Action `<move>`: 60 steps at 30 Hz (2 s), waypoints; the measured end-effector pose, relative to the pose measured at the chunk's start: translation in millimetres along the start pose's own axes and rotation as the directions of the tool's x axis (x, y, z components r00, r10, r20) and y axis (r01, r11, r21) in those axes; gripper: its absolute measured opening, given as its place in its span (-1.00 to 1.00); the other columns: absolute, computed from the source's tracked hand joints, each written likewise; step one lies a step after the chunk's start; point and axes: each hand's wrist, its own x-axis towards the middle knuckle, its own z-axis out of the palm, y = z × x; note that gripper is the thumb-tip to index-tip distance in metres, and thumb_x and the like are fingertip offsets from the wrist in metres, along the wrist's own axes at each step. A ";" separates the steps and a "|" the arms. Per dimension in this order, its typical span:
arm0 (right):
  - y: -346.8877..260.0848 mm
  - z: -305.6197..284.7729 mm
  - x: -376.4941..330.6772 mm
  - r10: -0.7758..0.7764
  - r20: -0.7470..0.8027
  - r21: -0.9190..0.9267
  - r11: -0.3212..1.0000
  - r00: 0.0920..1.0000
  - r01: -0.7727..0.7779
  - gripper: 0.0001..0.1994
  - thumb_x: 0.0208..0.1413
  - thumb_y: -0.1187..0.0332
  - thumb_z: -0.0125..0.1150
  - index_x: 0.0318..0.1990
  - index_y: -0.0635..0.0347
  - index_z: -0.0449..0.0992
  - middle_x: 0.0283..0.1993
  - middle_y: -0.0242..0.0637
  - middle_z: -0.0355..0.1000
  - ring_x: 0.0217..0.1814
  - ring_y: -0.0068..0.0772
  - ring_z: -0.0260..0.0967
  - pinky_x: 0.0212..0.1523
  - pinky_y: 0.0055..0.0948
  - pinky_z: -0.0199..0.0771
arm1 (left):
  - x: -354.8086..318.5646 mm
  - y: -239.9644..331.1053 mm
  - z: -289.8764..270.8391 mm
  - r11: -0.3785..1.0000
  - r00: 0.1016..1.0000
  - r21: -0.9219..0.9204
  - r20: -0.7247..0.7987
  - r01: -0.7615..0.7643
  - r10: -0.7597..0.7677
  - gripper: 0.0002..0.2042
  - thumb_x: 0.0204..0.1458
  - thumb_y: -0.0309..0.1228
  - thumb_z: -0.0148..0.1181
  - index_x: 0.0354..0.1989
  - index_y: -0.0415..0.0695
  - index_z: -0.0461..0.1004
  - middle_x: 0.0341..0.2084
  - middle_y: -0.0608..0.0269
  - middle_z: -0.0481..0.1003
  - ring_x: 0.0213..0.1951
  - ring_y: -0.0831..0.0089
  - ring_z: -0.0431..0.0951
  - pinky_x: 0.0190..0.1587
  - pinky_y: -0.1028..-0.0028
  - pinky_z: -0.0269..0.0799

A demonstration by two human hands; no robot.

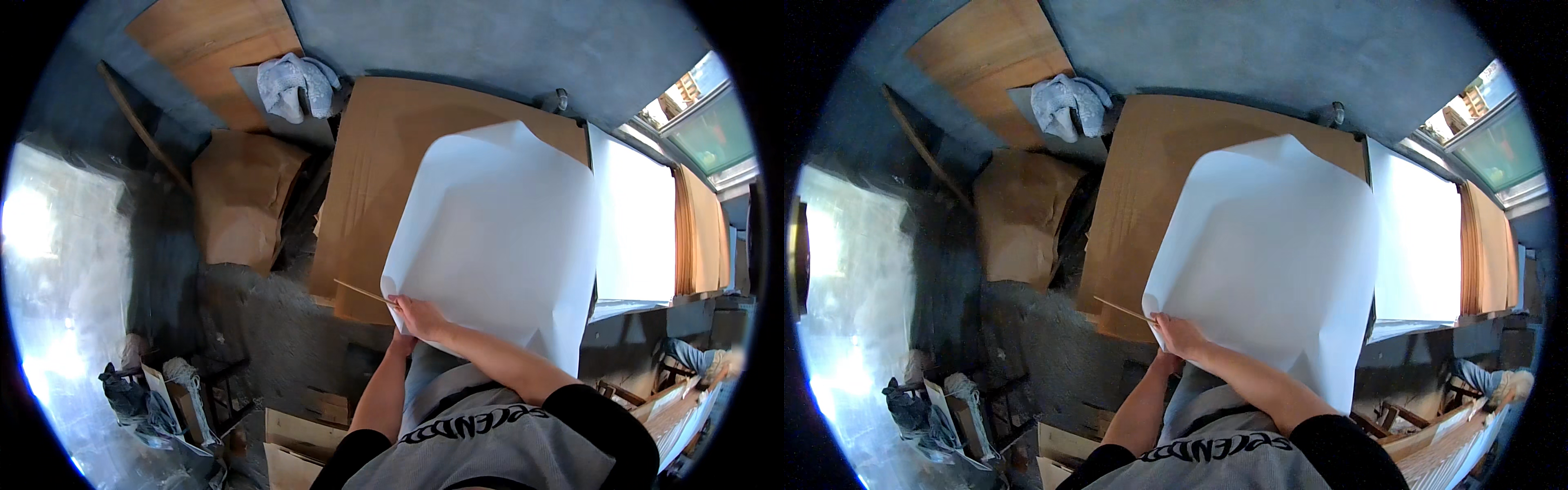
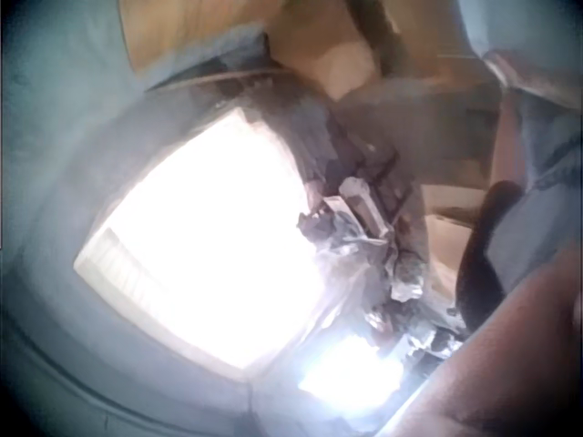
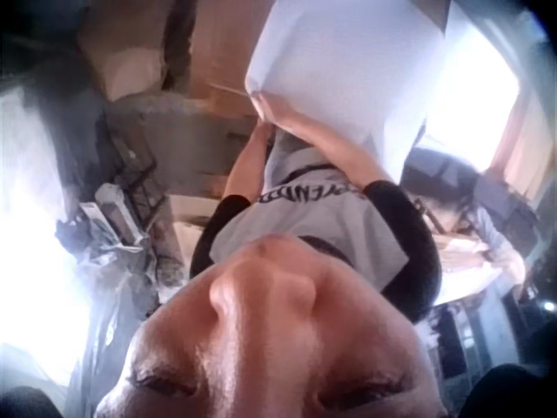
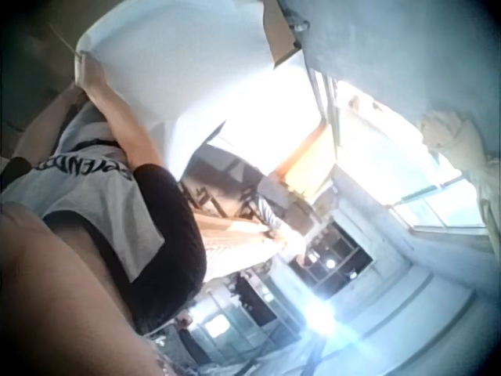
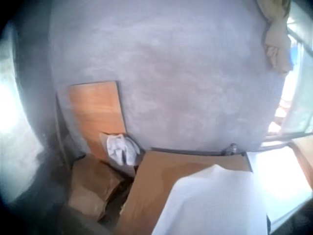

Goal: The person repeatedly picks up large white paper sheets and places them onto a long wooden workbench. The person handles the sheets one at a time, aligning them on the surface. Other people are visible in the background working at the same bench.

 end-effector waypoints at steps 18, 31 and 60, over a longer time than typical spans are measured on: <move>27.7 -76.9 -74.0 0.542 0.213 0.459 0.679 0.813 -0.572 -0.73 -0.04 0.21 0.08 -0.25 0.18 0.39 -0.53 -0.23 0.40 -0.71 -0.48 0.32 -0.57 -0.44 0.37 | 9.8 -3.1 -18.5 0.993 0.980 0.071 0.170 0.097 -0.108 -0.86 0.06 -0.29 -0.14 -0.29 -0.04 0.28 -0.57 0.30 0.35 -0.62 0.50 0.29 -0.66 0.54 0.19; 242.6 -98.3 -275.9 0.965 0.136 0.980 -0.099 -0.225 0.170 -0.84 0.08 0.30 -0.05 -0.29 0.20 0.32 -0.36 -0.38 0.39 -0.41 -0.55 0.39 -0.81 -0.71 -0.14 | -7.0 2.1 -47.0 0.994 0.986 -0.024 0.131 0.106 -0.102 -0.86 -0.03 -0.43 0.05 -0.29 -0.12 0.32 -0.46 0.27 0.39 -0.44 0.46 0.38 -0.44 0.55 0.32; 275.8 -79.5 -361.7 0.976 0.089 0.993 -0.102 0.197 0.058 -0.80 0.07 0.28 -0.01 -0.20 0.13 0.25 -0.31 -0.45 0.35 -0.26 -0.58 0.40 -0.86 -0.74 -0.12 | 2.6 33.0 -68.7 0.923 0.898 -0.219 -0.383 -0.317 0.217 -0.85 -0.02 -0.35 0.06 -0.39 -0.11 0.23 -0.62 0.33 0.34 -0.63 0.52 0.36 -0.65 0.57 0.31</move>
